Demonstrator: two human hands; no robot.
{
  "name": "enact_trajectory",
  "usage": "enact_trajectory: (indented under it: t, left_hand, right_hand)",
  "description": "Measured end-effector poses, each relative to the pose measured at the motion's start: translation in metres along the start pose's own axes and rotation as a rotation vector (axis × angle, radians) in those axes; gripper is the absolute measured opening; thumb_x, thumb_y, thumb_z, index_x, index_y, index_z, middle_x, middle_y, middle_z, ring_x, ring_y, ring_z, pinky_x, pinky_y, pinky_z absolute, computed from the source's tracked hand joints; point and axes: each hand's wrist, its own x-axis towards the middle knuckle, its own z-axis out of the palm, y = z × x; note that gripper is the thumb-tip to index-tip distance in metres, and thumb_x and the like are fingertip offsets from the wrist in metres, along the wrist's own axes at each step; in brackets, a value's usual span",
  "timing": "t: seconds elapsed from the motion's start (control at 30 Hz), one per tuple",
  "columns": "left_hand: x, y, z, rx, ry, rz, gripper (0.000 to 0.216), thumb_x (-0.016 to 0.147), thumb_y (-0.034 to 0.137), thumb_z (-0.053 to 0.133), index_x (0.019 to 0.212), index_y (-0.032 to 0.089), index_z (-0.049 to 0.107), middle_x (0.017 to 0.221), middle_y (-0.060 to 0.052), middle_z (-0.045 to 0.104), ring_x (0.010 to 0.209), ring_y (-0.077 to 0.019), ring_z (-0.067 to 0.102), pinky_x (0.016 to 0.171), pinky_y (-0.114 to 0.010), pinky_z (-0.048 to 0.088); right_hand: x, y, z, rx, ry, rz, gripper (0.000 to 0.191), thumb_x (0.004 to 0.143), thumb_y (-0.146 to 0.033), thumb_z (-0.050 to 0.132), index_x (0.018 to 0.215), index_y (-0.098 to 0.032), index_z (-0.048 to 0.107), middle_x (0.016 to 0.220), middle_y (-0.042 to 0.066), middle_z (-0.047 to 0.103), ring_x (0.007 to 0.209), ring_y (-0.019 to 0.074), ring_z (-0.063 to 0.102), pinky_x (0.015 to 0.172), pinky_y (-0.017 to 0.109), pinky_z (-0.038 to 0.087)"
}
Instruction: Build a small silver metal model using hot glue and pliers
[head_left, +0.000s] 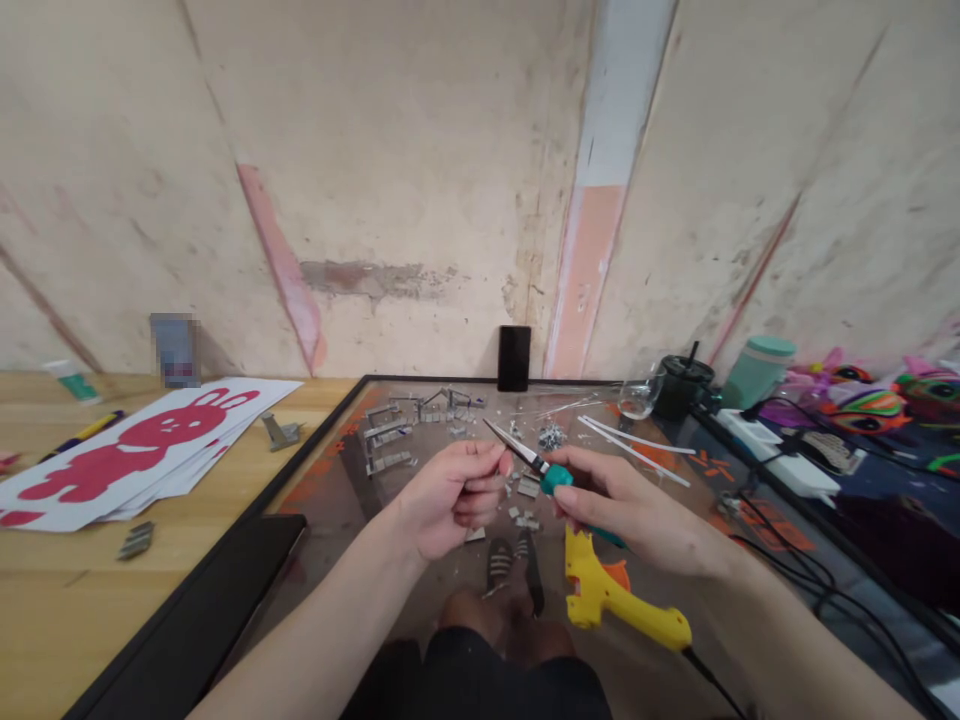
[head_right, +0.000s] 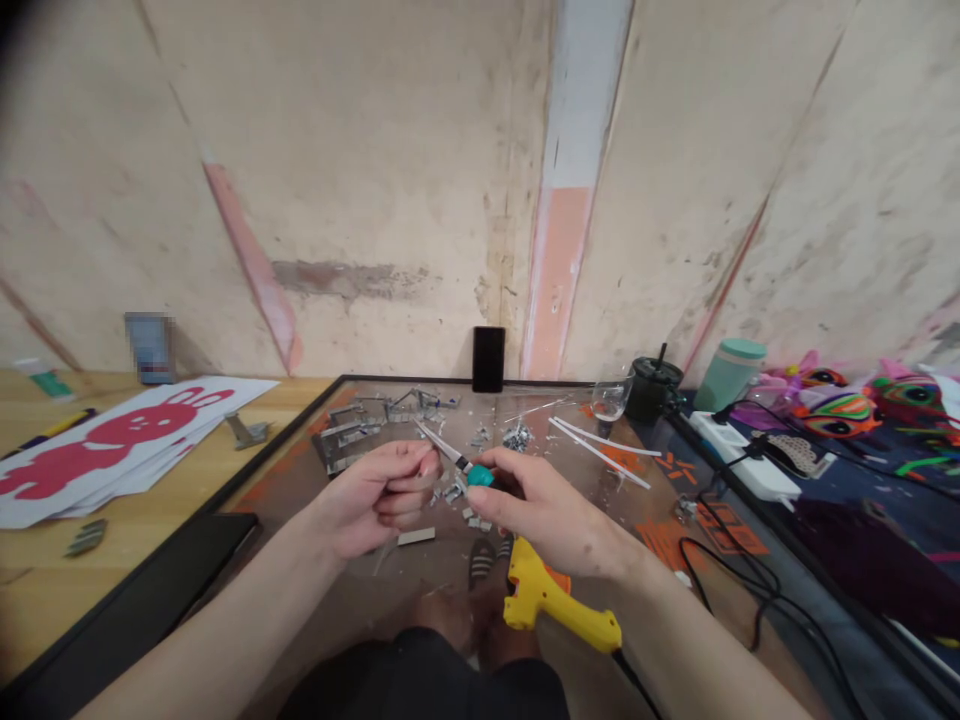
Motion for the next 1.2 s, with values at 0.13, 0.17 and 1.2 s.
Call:
enact_trajectory:
  t: [0.13, 0.17, 1.2]
  left_hand:
    - [-0.002, 0.001, 0.003, -0.063, 0.022, 0.011, 0.022, 0.081, 0.033, 0.051, 0.070, 0.014, 0.054, 0.045, 0.011, 0.017, 0.037, -0.0031, 0.007, 0.035, -0.017, 0.006]
    - [-0.002, 0.001, 0.004, -0.079, 0.029, 0.012, 0.021, 0.080, 0.032, 0.052, 0.071, 0.013, 0.056, 0.045, 0.011, 0.017, 0.037, -0.0027, 0.007, 0.035, -0.017, 0.006]
    - [0.007, -0.009, 0.014, 0.535, 0.363, 0.231, 0.032, 0.080, 0.036, 0.041, 0.073, 0.012, 0.061, 0.044, 0.008, 0.025, 0.042, -0.0086, 0.021, 0.042, -0.022, 0.020]
  right_hand:
    - [0.000, -0.002, -0.002, -0.099, 0.035, -0.014, 0.027, 0.085, -0.037, 0.050, 0.101, -0.015, 0.055, 0.082, 0.001, 0.054, 0.069, 0.0119, 0.046, 0.059, 0.023, 0.037]
    - [0.000, -0.002, -0.003, -0.117, 0.042, -0.015, 0.028, 0.085, -0.037, 0.050, 0.102, -0.016, 0.055, 0.083, 0.001, 0.055, 0.069, 0.0121, 0.046, 0.060, 0.023, 0.037]
    - [0.007, 0.011, -0.006, -0.113, -0.006, 0.078, 0.029, 0.086, -0.044, 0.045, 0.090, -0.016, 0.052, 0.071, 0.000, 0.051, 0.059, 0.0114, 0.047, 0.054, 0.023, 0.039]
